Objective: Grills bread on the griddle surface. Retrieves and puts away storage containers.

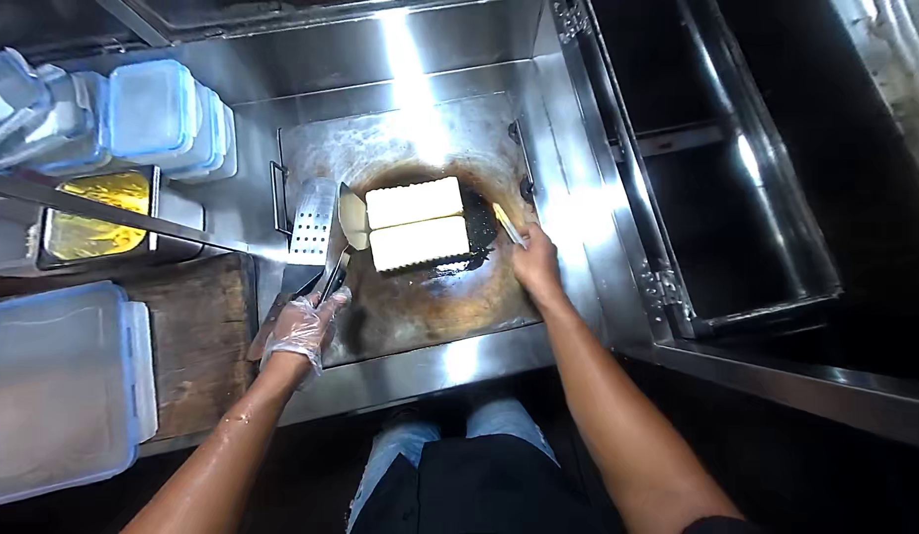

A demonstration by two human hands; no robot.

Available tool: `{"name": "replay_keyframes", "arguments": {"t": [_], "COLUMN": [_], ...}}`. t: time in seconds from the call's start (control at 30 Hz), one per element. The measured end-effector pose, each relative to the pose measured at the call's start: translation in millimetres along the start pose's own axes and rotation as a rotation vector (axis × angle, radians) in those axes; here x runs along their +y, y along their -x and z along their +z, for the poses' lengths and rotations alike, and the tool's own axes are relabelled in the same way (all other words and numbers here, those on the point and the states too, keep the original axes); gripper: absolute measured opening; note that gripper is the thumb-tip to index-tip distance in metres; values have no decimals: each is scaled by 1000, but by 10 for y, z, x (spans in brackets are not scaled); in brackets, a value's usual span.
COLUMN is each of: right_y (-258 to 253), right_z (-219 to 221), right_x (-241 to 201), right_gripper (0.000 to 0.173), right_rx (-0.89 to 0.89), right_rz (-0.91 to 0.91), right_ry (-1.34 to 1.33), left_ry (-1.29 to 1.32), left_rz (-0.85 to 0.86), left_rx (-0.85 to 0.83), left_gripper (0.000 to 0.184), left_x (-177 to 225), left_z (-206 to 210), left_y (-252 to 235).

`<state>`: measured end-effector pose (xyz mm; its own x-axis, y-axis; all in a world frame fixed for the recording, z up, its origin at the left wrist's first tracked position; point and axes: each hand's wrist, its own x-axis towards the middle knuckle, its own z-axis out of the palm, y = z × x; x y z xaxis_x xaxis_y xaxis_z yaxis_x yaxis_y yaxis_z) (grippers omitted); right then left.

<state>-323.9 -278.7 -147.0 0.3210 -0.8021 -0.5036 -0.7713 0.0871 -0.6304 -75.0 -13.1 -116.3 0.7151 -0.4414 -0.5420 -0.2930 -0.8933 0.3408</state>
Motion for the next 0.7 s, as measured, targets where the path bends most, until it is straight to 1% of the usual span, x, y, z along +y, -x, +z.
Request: {"name": "replay_keyframes", "arguments": {"t": [0.03,0.1,0.17,0.23,0.27,0.3,0.33,0.4,0.43,0.5,0.53,0.6,0.63,0.7], "right_y": [-31,78,524,1002,1074,1029,872,349,47,-360,-379,-52,172,460], "right_z": [98,359,556,632,627,589,520,404,371,390,448,551,582,581], "right_x": [-100,-204,-125,127,243,290,246,9,-140,-397,-457,-423,-329,-97], "right_gripper": [32,38,41,35,32,30,32,32,32,32,31,34,35,32], "right_rx": [-10,-121,-197,-168,-104,-16,56,146,133,20,-46,-131,-135,-69], "right_rz": [6,-30,-22,29,48,59,76,69,43,-14,-51,-78,-50,33], "right_ry": [-21,33,73,13,-39,-101,-161,-263,-271,-198,-133,-44,-45,-179], "left_ry": [13,126,257,288,299,321,323,318,323,328,319,318,333,356], "left_rz": [-4,-42,-106,-177,-193,-203,-216,-236,-234,-232,-227,-216,-216,-247], "left_rx": [7,27,34,40,51,71,78,77,93,113,116,115,126,153], "left_gripper": [54,50,41,39,37,35,35,35,34,33,34,36,35,34], "left_x": [-34,-119,-179,-271,-343,-436,-531,-664,-695,-699,-707,-726,-732,-730], "left_z": [22,75,88,82,100,138,171,225,254,278,276,246,256,317], "left_y": [-11,92,308,606,755,885,999,1170,1217,1291,1334,1391,1410,1445]}}
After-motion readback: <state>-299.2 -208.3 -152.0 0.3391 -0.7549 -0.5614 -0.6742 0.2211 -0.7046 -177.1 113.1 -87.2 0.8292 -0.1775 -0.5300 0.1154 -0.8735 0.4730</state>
